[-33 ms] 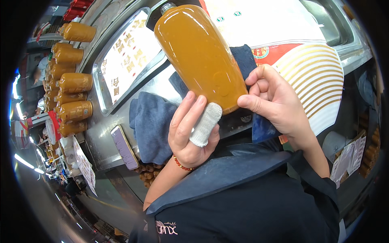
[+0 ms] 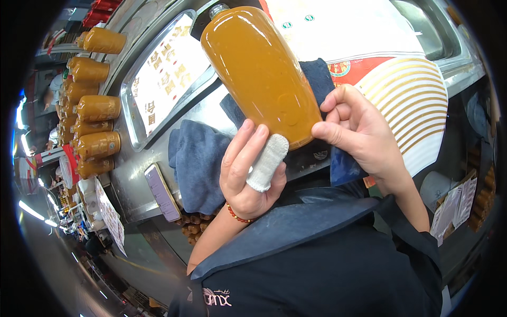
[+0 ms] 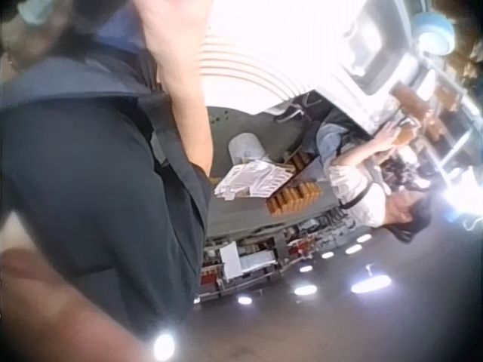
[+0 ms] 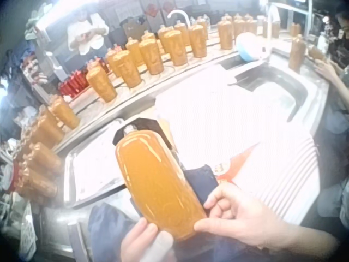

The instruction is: The person wipes a brown bottle with a cloth, then applies a sticker label to its surface. They smooth the label with a card and peel off the backing, repeating the process on multiple bottles.

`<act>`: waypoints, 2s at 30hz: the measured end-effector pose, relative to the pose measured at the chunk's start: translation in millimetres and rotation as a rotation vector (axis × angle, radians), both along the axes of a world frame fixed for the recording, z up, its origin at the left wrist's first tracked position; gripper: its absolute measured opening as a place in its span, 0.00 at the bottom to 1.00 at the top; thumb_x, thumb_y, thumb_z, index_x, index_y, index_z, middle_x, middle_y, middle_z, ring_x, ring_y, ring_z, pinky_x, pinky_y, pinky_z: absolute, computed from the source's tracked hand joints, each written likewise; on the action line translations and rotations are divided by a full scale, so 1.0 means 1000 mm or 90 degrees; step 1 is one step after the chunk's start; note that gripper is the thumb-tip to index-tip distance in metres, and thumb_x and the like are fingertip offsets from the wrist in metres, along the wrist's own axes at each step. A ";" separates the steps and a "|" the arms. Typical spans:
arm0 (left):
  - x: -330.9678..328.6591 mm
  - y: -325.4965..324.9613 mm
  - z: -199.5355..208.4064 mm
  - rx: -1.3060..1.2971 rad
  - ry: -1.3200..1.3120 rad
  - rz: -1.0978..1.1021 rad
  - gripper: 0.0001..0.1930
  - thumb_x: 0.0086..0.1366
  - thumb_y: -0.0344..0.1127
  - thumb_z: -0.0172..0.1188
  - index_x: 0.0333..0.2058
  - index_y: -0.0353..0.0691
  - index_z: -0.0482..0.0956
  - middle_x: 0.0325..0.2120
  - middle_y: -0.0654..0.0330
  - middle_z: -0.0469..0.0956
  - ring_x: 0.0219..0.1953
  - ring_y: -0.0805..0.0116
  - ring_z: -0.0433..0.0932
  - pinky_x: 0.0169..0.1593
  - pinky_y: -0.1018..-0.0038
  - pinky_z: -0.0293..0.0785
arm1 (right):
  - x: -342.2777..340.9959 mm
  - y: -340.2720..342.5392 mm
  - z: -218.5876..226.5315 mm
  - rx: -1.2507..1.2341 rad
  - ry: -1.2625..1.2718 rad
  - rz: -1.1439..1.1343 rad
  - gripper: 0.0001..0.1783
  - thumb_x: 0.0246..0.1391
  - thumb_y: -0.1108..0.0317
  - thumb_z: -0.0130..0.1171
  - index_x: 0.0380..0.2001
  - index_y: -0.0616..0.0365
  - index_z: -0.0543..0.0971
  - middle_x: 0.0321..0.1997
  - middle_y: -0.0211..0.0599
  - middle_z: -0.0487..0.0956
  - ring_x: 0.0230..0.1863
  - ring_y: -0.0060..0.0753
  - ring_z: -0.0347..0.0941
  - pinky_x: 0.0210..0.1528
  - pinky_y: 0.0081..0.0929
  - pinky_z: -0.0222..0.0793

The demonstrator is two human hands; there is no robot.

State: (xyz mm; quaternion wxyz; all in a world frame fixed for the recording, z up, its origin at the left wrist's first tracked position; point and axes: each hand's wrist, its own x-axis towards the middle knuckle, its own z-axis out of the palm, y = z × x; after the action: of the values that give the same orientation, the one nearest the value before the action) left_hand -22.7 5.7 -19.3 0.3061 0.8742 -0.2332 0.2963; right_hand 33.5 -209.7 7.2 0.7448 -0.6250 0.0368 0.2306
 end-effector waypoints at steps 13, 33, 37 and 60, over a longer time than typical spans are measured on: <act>0.009 -0.006 -0.018 -0.293 0.186 -0.018 0.43 0.62 0.36 0.73 0.69 0.26 0.60 0.70 0.43 0.53 0.71 0.48 0.60 0.70 0.59 0.61 | -0.005 -0.017 0.009 0.025 0.016 -0.028 0.13 0.67 0.63 0.62 0.48 0.58 0.76 0.31 0.22 0.77 0.34 0.10 0.72 0.39 0.12 0.65; 0.011 -0.007 -0.015 -0.243 0.162 -0.018 0.44 0.60 0.36 0.74 0.69 0.26 0.59 0.71 0.42 0.53 0.70 0.48 0.61 0.69 0.62 0.62 | -0.010 0.007 0.006 -0.038 -0.056 0.012 0.34 0.56 0.72 0.71 0.61 0.68 0.67 0.27 0.22 0.70 0.26 0.08 0.65 0.29 0.08 0.61; 0.012 -0.005 -0.010 -0.244 0.178 -0.033 0.47 0.59 0.38 0.75 0.70 0.27 0.57 0.70 0.44 0.52 0.71 0.49 0.59 0.70 0.61 0.60 | -0.008 0.009 0.007 0.004 -0.005 -0.003 0.33 0.57 0.73 0.70 0.62 0.67 0.67 0.28 0.22 0.71 0.27 0.08 0.65 0.30 0.08 0.60; 0.012 -0.005 -0.014 -0.394 0.255 -0.058 0.44 0.64 0.43 0.71 0.71 0.33 0.56 0.69 0.48 0.51 0.71 0.53 0.56 0.71 0.62 0.58 | -0.004 0.010 0.006 -0.004 -0.037 0.014 0.31 0.59 0.71 0.70 0.60 0.68 0.68 0.27 0.22 0.71 0.28 0.09 0.66 0.31 0.09 0.61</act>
State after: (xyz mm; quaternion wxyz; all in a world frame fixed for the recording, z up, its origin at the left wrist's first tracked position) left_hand -10.6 0.6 -33.2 0.6085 0.7695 -0.1067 0.1620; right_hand 29.2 -199.3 12.9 0.7412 -0.6338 0.0090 0.2209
